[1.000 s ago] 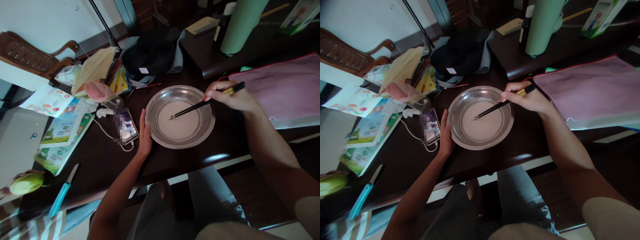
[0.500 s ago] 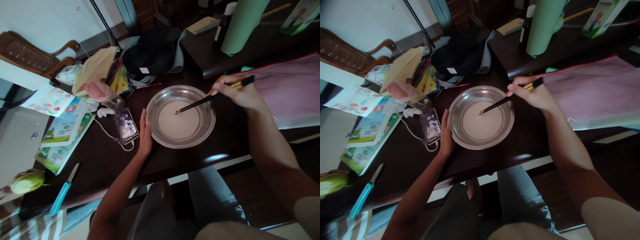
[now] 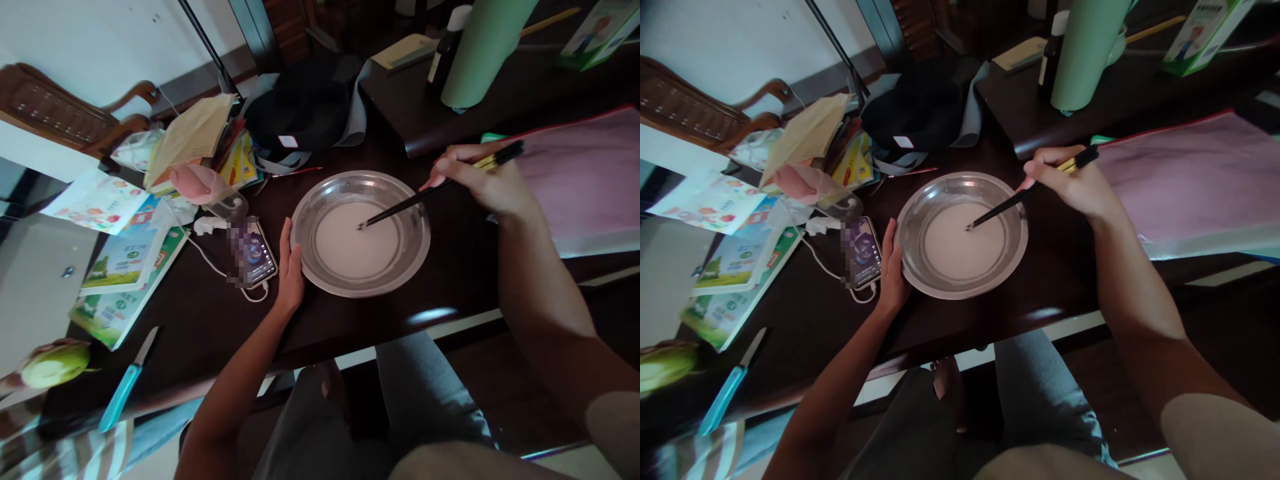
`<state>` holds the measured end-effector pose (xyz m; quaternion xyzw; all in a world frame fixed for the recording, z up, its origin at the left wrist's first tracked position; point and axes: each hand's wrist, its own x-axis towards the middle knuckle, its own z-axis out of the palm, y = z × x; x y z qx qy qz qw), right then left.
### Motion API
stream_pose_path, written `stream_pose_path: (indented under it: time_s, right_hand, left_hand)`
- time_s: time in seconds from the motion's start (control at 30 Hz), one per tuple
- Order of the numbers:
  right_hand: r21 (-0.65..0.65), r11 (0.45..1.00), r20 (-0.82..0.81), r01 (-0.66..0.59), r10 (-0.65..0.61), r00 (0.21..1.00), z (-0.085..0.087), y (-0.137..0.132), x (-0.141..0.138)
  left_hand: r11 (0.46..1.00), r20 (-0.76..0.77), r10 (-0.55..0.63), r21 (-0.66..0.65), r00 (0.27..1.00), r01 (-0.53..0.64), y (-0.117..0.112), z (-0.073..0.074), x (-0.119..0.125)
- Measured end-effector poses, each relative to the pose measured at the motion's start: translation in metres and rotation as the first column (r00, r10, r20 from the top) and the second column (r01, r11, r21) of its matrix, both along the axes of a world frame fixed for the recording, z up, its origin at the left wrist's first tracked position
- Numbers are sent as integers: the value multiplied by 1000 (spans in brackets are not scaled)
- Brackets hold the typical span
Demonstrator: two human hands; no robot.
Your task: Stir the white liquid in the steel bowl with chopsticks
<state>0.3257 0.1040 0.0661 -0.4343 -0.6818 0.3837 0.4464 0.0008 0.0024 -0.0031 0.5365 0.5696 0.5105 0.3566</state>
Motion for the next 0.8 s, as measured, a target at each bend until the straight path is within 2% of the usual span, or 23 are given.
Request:
stream_pose_path:
  time_s: [0.07,0.2,0.23,0.3,0.43,0.5,0.67,0.73,0.8]
  right_hand:
    - [19,1000,8,-19,19,1000,1,0,3]
    - [-54,969,86,-243,247,965,2,-5,-9]
    - [-49,965,80,-259,263,962,2,-6,-12]
    - [-20,975,74,-221,222,972,1,-6,-14]
    - [50,998,30,25,-27,999,0,0,-2]
    - [49,999,-9,10,-10,1000,0,1,3]
    - [-60,966,97,-250,255,962,1,-4,-7]
    - [-43,965,97,-258,261,961,1,-5,-11]
    - [1,988,84,-156,155,984,2,-4,-9]
  left_hand:
    - [1000,11,-1,-2,1000,1,0,-1,0]
    - [1000,39,-7,-8,999,7,1,-3,1]
    - [1000,44,-7,-10,999,8,1,-3,2]
    - [1000,46,-5,-8,999,6,2,-3,2]
    - [1000,26,-3,4,1000,3,1,-3,1]
    - [1000,27,-5,8,1000,5,0,-3,0]
    - [1000,19,2,5,1000,-2,1,0,3]
    - [1000,15,1,5,1000,-1,1,1,4]
    - [1000,5,0,3,1000,0,1,1,4]
